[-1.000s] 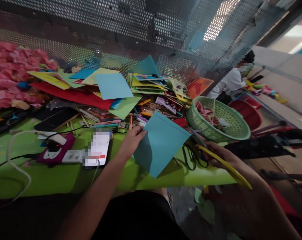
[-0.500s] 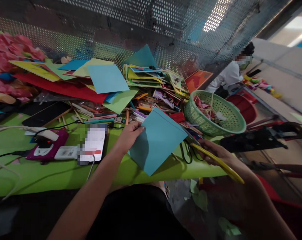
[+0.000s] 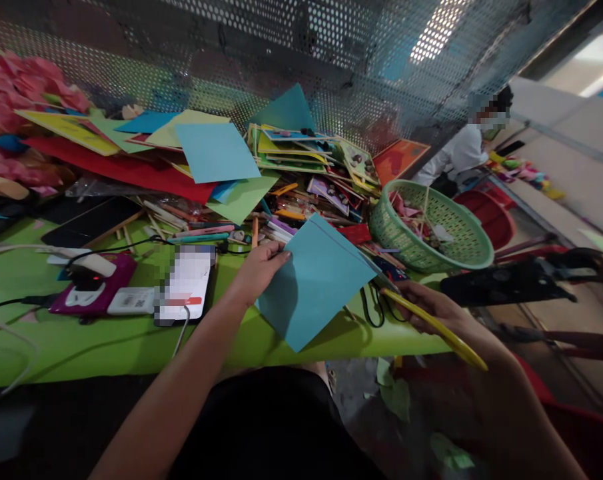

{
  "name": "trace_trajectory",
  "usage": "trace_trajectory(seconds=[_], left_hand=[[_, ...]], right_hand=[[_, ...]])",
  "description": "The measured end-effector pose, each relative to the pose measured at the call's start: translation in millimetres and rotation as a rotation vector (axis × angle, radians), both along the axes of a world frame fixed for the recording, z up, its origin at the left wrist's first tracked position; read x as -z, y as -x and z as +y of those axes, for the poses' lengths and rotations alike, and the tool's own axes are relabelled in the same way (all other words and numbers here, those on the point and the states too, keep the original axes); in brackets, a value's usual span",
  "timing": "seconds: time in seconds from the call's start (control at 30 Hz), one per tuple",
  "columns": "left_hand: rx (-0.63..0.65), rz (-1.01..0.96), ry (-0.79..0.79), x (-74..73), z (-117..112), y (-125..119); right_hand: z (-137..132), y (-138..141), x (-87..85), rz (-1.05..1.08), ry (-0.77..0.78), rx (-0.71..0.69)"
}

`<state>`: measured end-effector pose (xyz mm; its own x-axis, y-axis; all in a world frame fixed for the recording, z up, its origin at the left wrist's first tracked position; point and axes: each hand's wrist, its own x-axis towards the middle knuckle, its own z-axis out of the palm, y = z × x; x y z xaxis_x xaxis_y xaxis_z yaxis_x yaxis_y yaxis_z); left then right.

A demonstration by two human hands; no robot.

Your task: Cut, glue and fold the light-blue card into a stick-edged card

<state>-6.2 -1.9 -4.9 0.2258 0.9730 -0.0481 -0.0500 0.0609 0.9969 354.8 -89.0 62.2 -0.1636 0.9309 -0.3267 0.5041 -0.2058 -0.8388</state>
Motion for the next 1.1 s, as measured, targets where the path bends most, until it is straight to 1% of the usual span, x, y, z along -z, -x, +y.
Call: trace_trajectory(seconds=[0.2,0.43,0.67,0.8,0.97,1.1], left_hand=[[0.008,-0.029,0.015,1.1,0.0,0.4],[0.003,-0.037,0.043,-2.6,-1.5,0.3],[0.005,-0.031,0.038,1.4,-0.1,1.2],[0.003,-0.023,0.037,2.3,0.5,1.2],[0.003,-0.013,0.036,-1.0,0.3,1.8],[0.002,-0.014,0.034,-3.2,-0.7,1.9]], right_hand=[[-1.8,0.2,0.1,-0.027,0.027,0.064],[-0.9,3.6,-1.9,-0.048,0.057,0.064],[0.9,-2.0,1.9,-0.05,0.07,0.089],[-0.3,-0.3,0.5,-0.044,0.09,0.083],[-3.4,4.8,-0.4,-0.022,0.042,0.139],[-0.6,4.7,1.7,-0.03,0.085,0.117]])
